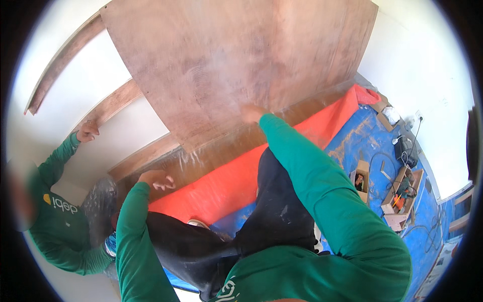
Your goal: The person uses a cordless drill to fasten screws into a wooden panel attached to a staircase. They repeatedly position screws and drive them in, working along the edge of the panel while seated on the floor.
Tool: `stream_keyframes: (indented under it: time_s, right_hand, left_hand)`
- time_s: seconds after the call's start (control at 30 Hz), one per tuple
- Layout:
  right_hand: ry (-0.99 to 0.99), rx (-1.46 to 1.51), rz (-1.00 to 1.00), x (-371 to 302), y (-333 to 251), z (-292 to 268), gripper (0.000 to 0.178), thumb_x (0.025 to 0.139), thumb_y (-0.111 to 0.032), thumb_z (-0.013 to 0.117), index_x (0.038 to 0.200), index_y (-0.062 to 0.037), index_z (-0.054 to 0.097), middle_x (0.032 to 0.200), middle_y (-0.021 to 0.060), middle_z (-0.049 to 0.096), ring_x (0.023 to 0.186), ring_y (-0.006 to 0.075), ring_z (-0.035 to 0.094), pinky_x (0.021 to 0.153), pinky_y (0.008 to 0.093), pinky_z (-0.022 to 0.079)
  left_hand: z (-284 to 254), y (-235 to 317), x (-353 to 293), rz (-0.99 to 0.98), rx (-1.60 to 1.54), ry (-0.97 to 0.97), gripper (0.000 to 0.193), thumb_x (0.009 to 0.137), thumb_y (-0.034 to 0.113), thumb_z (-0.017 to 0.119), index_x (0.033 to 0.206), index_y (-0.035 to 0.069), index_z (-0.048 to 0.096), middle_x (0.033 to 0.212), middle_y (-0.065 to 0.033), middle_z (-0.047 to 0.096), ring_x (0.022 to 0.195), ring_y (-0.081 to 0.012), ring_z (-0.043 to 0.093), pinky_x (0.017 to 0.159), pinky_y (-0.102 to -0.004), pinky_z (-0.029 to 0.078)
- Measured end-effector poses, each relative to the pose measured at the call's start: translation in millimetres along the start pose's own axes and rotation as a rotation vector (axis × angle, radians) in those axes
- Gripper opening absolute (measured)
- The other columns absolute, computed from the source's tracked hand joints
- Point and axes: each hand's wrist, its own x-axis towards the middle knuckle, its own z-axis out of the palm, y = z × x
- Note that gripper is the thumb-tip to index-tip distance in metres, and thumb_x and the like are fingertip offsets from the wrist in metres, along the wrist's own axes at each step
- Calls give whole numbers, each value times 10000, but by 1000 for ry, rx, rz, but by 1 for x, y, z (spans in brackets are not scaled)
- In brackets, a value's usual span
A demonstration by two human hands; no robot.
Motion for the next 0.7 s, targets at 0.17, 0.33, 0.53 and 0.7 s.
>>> stream_keyframes:
  time_s: [0.17, 0.33, 0.53, 0.7]
  right_hand:
    - [-567, -145, 110, -17, 74, 58, 298, 910, -239, 790, 1107, -22, 842, 1168, 198, 821, 1069, 349, 787, 937, 526, 612]
    - [-230, -315, -238, -9, 8, 52, 267, 886, -194, 791, 1099, -43, 850, 1174, 180, 825, 1067, 357, 790, 907, 534, 624]
    - [-298, -491, -367, -25, -30, 64, 269, 898, -189, 750, 1121, -89, 864, 1171, 154, 833, 1074, 367, 794, 884, 547, 635]
    - [-308, -530, -337, -25, -12, 62, 254, 884, -145, 760, 1106, -78, 866, 1160, 145, 834, 1070, 380, 792, 866, 534, 643]
  left_hand:
    - [4, -4, 24, 49, 303, 72, 410, 1006, 444, 752, 1315, 176, 784, 1212, -146, 803, 1142, -288, 758, 948, -496, 591]
    - [10, -2, 49, 28, 479, 166, 392, 1027, 443, 725, 1315, 187, 799, 1294, -151, 791, 1227, -314, 742, 1004, -486, 582]
    - [11, 24, 71, 210, 289, -28, 421, 1025, 404, 749, 1344, 130, 778, 1362, -152, 775, 1292, -330, 711, 1059, -459, 559]
    - [7, 28, 90, 306, 287, 112, 533, 1009, 398, 769, 1444, 95, 716, 1376, -146, 771, 1311, -329, 703, 1095, -447, 546]
